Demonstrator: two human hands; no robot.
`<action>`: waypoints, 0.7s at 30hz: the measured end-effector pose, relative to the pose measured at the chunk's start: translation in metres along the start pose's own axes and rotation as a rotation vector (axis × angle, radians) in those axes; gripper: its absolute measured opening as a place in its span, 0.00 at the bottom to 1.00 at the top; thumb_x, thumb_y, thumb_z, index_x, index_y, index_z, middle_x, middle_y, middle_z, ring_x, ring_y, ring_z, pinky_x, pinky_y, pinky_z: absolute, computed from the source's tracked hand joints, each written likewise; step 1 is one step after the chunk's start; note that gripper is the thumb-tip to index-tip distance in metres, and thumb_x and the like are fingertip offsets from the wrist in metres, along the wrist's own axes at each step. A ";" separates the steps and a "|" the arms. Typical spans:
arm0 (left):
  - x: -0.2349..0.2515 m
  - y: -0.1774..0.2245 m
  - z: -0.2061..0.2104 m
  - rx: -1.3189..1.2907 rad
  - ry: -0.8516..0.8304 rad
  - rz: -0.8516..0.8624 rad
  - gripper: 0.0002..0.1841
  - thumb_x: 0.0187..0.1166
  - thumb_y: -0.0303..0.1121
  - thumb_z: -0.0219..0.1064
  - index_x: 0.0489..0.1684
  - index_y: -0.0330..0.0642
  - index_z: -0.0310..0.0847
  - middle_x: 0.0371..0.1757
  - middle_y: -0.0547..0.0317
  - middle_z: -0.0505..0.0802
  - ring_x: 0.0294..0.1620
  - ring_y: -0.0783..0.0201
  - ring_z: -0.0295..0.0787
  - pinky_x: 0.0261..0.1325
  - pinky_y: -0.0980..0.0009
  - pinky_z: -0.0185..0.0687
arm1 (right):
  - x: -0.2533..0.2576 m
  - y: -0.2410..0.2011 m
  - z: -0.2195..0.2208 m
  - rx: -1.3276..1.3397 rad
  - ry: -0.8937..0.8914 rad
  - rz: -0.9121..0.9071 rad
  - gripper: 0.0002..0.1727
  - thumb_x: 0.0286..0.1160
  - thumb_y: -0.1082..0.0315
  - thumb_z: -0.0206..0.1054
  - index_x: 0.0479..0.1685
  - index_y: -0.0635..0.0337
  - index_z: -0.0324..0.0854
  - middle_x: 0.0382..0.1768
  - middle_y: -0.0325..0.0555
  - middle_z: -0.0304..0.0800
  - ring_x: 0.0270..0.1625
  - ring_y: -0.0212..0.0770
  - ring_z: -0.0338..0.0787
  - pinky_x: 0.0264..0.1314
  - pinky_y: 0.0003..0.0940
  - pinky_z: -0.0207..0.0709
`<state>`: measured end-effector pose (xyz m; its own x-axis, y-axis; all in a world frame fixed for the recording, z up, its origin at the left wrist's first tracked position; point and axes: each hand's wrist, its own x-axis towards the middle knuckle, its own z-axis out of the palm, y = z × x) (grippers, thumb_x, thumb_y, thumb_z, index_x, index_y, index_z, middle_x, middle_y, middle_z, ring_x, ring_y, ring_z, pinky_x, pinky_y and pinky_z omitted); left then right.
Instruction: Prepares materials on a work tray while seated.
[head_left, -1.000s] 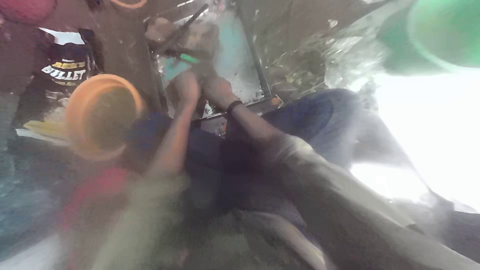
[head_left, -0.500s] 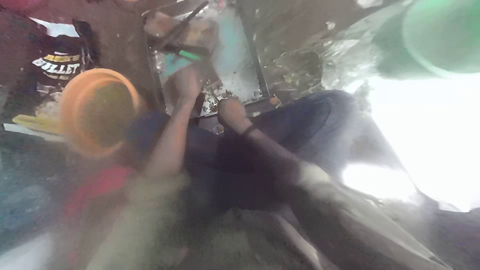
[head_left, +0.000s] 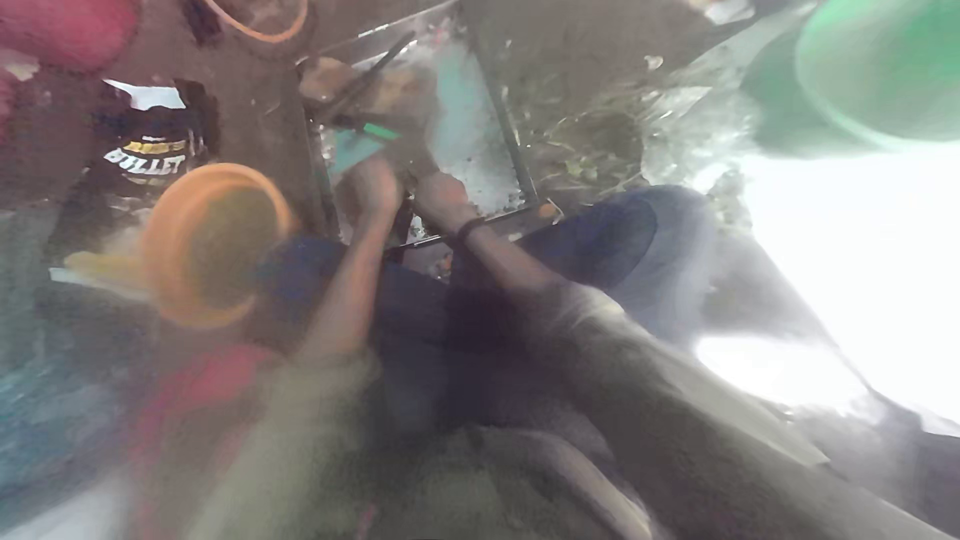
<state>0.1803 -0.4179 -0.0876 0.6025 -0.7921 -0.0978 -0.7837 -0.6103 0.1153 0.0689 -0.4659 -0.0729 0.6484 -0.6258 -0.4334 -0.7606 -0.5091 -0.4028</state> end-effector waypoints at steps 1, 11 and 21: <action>0.000 0.000 0.001 0.013 0.003 -0.004 0.11 0.79 0.34 0.66 0.52 0.48 0.94 0.62 0.50 0.95 0.67 0.45 0.90 0.68 0.37 0.83 | 0.007 -0.002 0.001 0.000 0.013 -0.023 0.19 0.87 0.57 0.57 0.55 0.60 0.88 0.56 0.61 0.93 0.59 0.62 0.93 0.52 0.67 0.85; 0.001 0.003 -0.004 0.023 -0.034 0.007 0.11 0.79 0.34 0.66 0.50 0.46 0.94 0.62 0.48 0.94 0.67 0.44 0.90 0.68 0.39 0.83 | -0.026 0.001 0.015 -0.055 -0.039 0.061 0.16 0.82 0.64 0.62 0.57 0.67 0.84 0.55 0.67 0.90 0.58 0.68 0.92 0.50 0.69 0.85; 0.000 -0.001 -0.002 0.005 -0.018 0.011 0.12 0.80 0.39 0.69 0.56 0.53 0.93 0.61 0.48 0.95 0.65 0.44 0.91 0.68 0.36 0.84 | -0.056 0.031 0.014 0.003 -0.020 0.073 0.17 0.79 0.57 0.66 0.43 0.65 0.86 0.46 0.63 0.91 0.48 0.64 0.93 0.39 0.66 0.85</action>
<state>0.1810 -0.4171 -0.0856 0.5906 -0.7988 -0.1145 -0.7914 -0.6011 0.1113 0.0094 -0.4386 -0.0720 0.5914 -0.6495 -0.4779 -0.8061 -0.4603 -0.3719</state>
